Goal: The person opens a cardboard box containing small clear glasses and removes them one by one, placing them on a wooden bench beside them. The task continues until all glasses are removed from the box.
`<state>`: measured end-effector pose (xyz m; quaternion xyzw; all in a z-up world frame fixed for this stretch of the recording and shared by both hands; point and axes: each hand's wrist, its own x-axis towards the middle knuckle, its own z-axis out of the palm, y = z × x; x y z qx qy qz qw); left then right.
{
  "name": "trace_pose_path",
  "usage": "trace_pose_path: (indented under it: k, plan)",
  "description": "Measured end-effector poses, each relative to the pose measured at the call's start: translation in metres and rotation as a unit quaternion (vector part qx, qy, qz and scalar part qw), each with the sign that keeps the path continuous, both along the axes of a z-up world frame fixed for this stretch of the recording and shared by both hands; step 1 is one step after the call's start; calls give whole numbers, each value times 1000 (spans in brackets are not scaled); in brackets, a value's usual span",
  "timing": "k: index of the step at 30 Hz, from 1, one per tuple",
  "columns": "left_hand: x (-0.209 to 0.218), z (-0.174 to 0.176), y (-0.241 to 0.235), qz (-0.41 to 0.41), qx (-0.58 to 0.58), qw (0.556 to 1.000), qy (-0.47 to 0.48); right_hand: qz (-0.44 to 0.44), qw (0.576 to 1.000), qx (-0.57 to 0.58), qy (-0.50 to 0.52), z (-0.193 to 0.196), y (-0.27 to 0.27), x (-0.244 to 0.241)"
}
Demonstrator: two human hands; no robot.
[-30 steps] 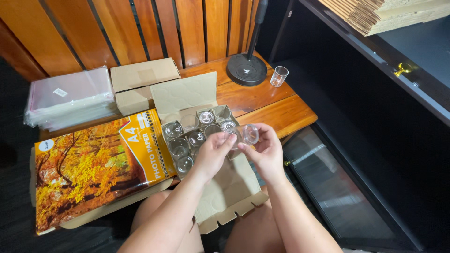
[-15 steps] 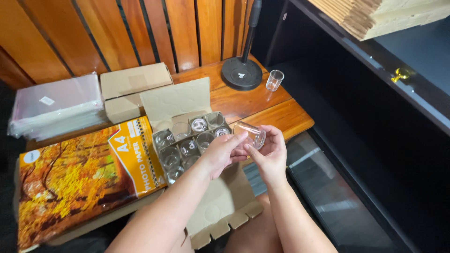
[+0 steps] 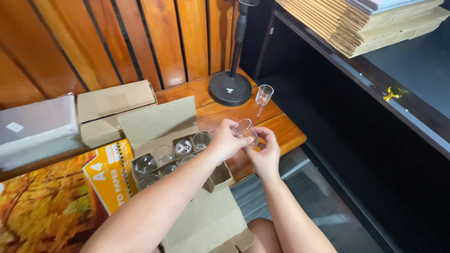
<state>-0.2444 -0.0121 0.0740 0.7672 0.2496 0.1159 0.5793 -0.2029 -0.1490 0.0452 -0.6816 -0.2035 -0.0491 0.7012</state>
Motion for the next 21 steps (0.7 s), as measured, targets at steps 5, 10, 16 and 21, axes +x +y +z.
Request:
trace_pose_path:
  k: [5, 10, 16, 21]
  plan:
    - [51, -22, 16, -14, 64, 997, 50, -37, 996, -66, 43, -8, 15, 39]
    - [102, -38, 36, -34, 66, 994, 84, -16, 996, -41, 76, -28, 32, 83]
    - [125, -23, 29, 8, -27, 996, 83, -12, 998, 22, 60, -44, 57, 128]
    - [132, -14, 23, -12, 25, 997, 78, -30, 996, 44, 67, -53, 68, 157]
